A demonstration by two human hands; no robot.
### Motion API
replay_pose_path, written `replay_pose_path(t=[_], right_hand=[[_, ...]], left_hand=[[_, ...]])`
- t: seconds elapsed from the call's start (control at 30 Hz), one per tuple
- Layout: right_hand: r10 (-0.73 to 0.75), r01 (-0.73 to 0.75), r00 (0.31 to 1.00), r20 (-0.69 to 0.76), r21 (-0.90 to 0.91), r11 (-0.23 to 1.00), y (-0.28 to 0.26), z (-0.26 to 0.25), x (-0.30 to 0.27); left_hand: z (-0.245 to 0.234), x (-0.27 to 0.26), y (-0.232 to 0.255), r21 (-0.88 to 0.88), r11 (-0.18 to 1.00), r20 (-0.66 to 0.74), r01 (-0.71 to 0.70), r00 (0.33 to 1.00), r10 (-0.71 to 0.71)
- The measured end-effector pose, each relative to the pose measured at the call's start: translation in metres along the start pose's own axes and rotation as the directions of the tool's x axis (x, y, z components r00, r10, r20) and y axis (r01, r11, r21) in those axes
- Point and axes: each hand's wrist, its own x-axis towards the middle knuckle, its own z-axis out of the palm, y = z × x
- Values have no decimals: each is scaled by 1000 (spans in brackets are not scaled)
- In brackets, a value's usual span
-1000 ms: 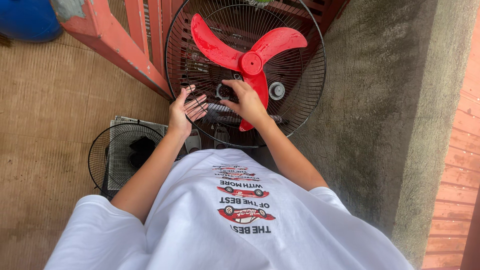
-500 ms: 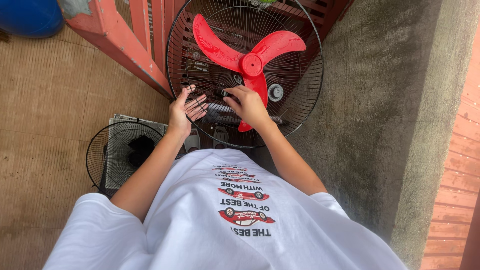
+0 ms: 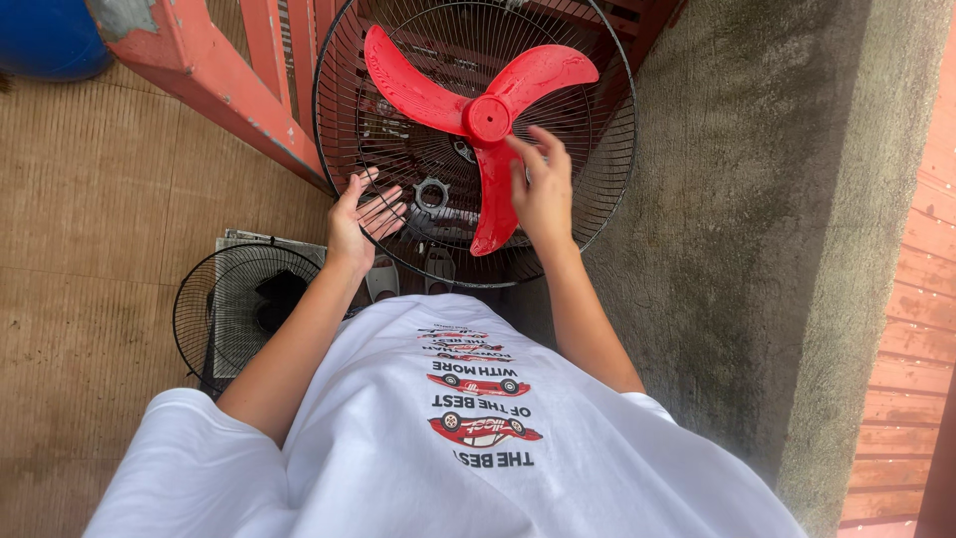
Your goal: The person disassembles a portable fan, removes the blades and grill, places the components into a white basin, and then wipes the fan blades and motor housing using a dark cloth.
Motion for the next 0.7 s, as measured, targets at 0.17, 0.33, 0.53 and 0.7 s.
replay_pose_path(t=[0.17,0.33,0.53,0.7], right_hand=[[182,-167,971,154,-103,981,52,-17,-1],[377,-397,917,130,407,823,71,-25,-4],[414,-504,862,292,411,759,66,-31,-6],[223,-182,968,-112,291,939,44,-28,-15]], left_hand=[[0,-3,2,-2,1000,4,-17,1000,17],[-2,-1,2,-1,1000,11,-15,1000,15],[1,-2,0,-14,1000,43,-18,999,19],[6,2,2,-4,1000,55,-26,998,26]])
